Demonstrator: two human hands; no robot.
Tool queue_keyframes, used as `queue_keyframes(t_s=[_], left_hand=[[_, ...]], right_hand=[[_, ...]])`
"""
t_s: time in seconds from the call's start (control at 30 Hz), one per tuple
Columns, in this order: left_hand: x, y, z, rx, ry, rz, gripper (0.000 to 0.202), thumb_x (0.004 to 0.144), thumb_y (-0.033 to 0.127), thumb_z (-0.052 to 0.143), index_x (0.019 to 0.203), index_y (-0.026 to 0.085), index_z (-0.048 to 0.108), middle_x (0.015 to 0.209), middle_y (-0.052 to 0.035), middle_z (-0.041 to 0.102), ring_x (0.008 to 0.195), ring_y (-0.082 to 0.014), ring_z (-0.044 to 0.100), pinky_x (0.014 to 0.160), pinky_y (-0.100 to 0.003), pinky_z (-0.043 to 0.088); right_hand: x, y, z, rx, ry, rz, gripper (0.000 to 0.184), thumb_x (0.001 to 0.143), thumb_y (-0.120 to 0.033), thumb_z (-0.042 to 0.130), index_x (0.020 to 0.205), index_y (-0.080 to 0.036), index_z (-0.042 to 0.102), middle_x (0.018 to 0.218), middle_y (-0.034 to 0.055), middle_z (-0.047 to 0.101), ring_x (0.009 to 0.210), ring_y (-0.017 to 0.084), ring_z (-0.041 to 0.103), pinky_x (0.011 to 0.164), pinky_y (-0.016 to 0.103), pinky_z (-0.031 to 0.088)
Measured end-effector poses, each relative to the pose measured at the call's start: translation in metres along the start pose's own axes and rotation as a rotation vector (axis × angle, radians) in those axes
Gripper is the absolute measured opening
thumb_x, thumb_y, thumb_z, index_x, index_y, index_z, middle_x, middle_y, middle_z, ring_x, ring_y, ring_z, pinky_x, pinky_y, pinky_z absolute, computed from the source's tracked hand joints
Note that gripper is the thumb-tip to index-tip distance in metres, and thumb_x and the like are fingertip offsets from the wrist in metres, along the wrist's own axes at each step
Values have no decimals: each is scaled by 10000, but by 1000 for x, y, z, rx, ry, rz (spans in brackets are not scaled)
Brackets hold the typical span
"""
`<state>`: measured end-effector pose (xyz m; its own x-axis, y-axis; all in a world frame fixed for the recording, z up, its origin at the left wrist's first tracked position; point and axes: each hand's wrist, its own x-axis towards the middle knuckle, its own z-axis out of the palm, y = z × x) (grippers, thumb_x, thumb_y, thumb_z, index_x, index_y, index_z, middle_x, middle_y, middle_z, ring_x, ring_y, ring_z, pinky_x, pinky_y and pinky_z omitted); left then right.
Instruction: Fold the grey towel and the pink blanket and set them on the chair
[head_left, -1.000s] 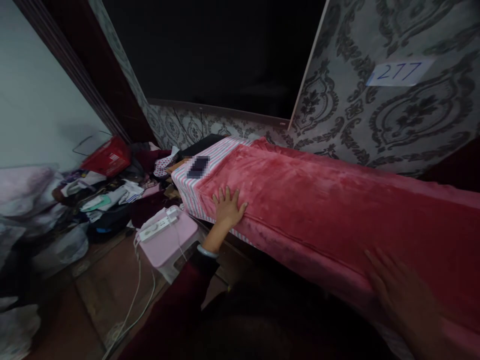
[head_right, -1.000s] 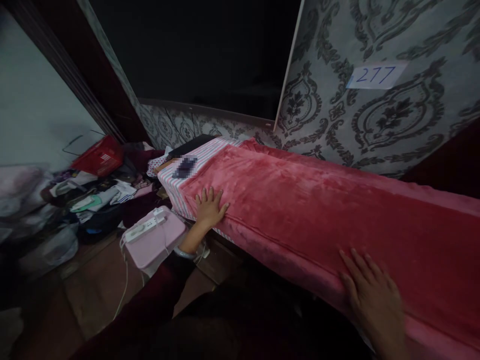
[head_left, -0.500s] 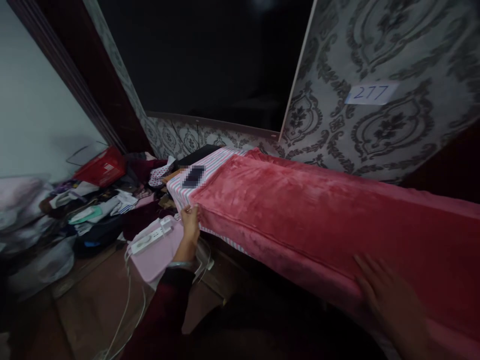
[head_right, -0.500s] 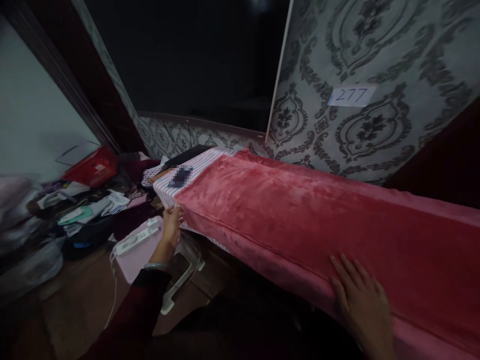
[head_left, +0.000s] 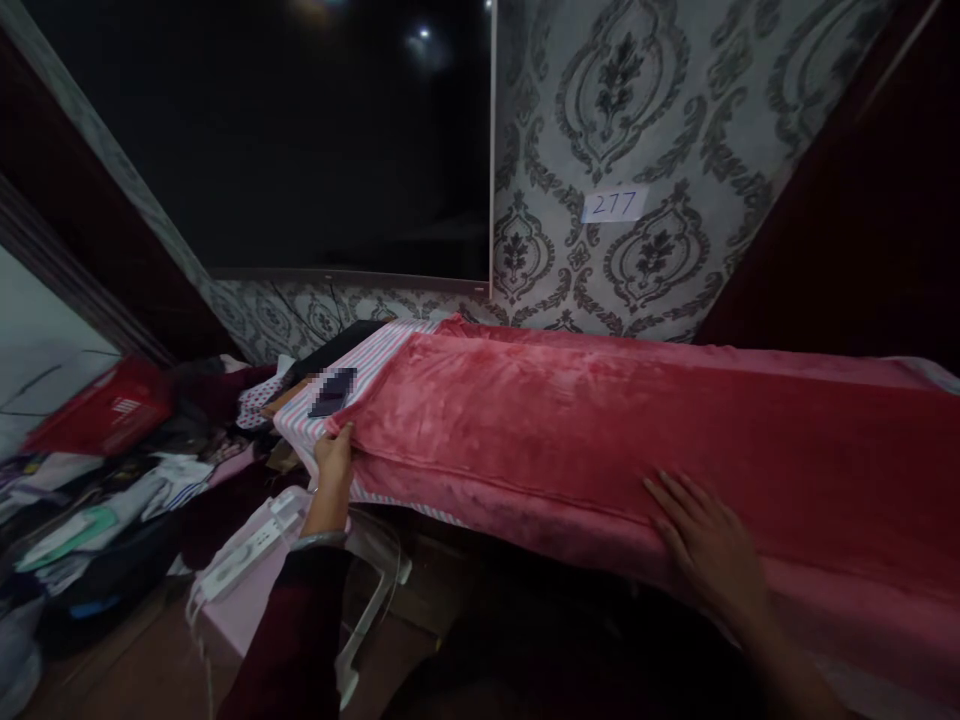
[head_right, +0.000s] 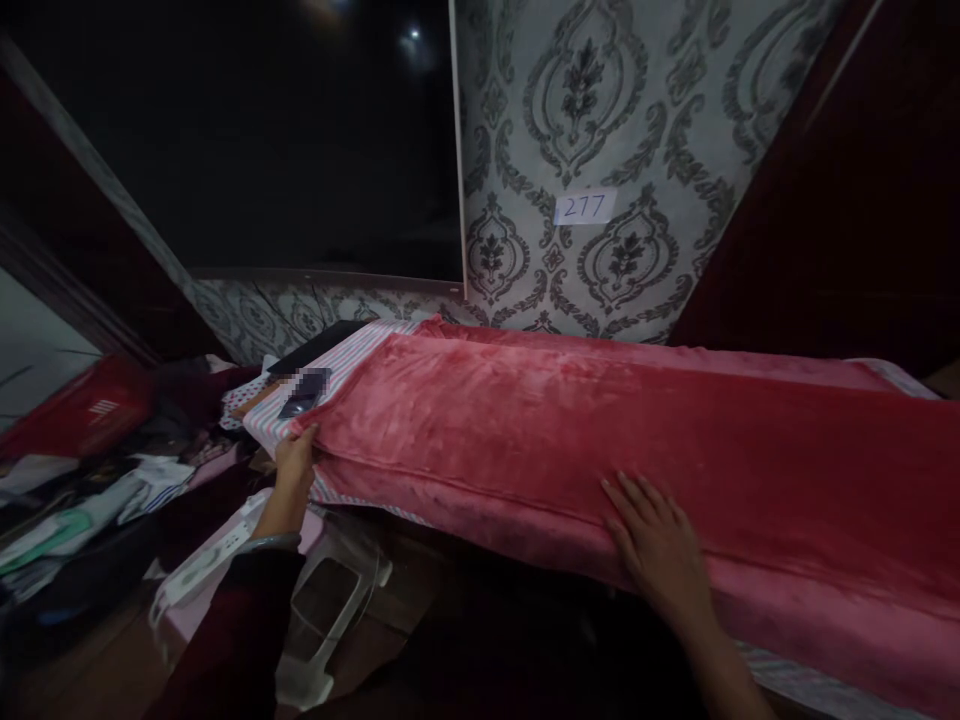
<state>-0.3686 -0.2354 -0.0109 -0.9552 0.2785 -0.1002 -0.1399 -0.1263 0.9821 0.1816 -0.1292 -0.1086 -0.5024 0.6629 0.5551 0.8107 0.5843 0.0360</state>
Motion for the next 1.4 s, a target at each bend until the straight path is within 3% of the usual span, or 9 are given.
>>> queue_keyframes(t_s=[0.17,0.33,0.57,0.7,0.8,1.07,1.2,1.3,1.4], left_hand=[[-4,24,33,-49,-112,103,131,627,216,659,727,191,580,626,48,593,572,-115,534,611,-248,470],[-30,54,105,3,-346,243,128,628,236,677,678,204,563,622,52,540,591,-118,482,622,-255,440],[-159,38,216,366,-910,677,50,790,243,627,764,206,605,734,2,632,741,-177,559,720,-289,463],[-225,-9,208,627,-1281,899,169,865,245,596,707,215,542,720,-13,624,705,-175,554,710,-291,454],[-242,-36,186,708,-1419,967,121,833,170,606,731,212,556,785,-34,662,757,-190,599,735,-293,457],[-239,-36,173,525,-1201,775,139,892,248,561,757,222,536,732,-4,622,690,-174,579,673,-285,430],[-238,-24,167,397,-1149,713,185,881,287,569,719,231,500,659,27,542,641,-153,535,618,-265,404],[-238,-23,156,399,-1154,719,149,860,276,571,725,231,527,658,23,556,631,-156,534,601,-269,410],[-239,-31,146,420,-1200,756,57,842,230,553,803,230,595,757,-9,659,706,-180,611,674,-293,478]], right_hand=[[1,-1,2,-10,11,-5,500,1046,-364,356,1444,-257,639,1475,79,635,1363,292,551,1092,495,445],[3,-3,6,11,8,18,487,1039,-381,382,1432,-279,652,1473,73,638,1371,291,547,1107,517,443],[7,-8,3,53,-1,56,476,1040,-363,399,1442,-298,644,1507,63,610,1399,290,526,1135,537,428],[8,-10,2,94,-18,81,483,1033,-375,434,1479,-313,609,1530,65,587,1417,301,512,1156,558,411],[10,-8,0,169,-58,121,479,1022,-393,459,1469,-323,618,1535,67,580,1428,311,509,1158,575,413],[74,19,-11,974,-87,538,528,910,-522,596,1362,-264,686,1363,116,706,1227,336,672,1083,549,515],[134,16,-6,1501,-339,780,601,953,-498,596,1480,-215,531,1240,156,748,989,273,762,980,527,580],[175,7,11,1685,-441,755,579,980,-519,564,1463,-203,516,1106,143,776,934,261,769,950,523,592],[210,-2,34,1696,-322,606,542,963,-520,563,1420,-229,558,1090,112,778,961,264,758,923,500,608]])
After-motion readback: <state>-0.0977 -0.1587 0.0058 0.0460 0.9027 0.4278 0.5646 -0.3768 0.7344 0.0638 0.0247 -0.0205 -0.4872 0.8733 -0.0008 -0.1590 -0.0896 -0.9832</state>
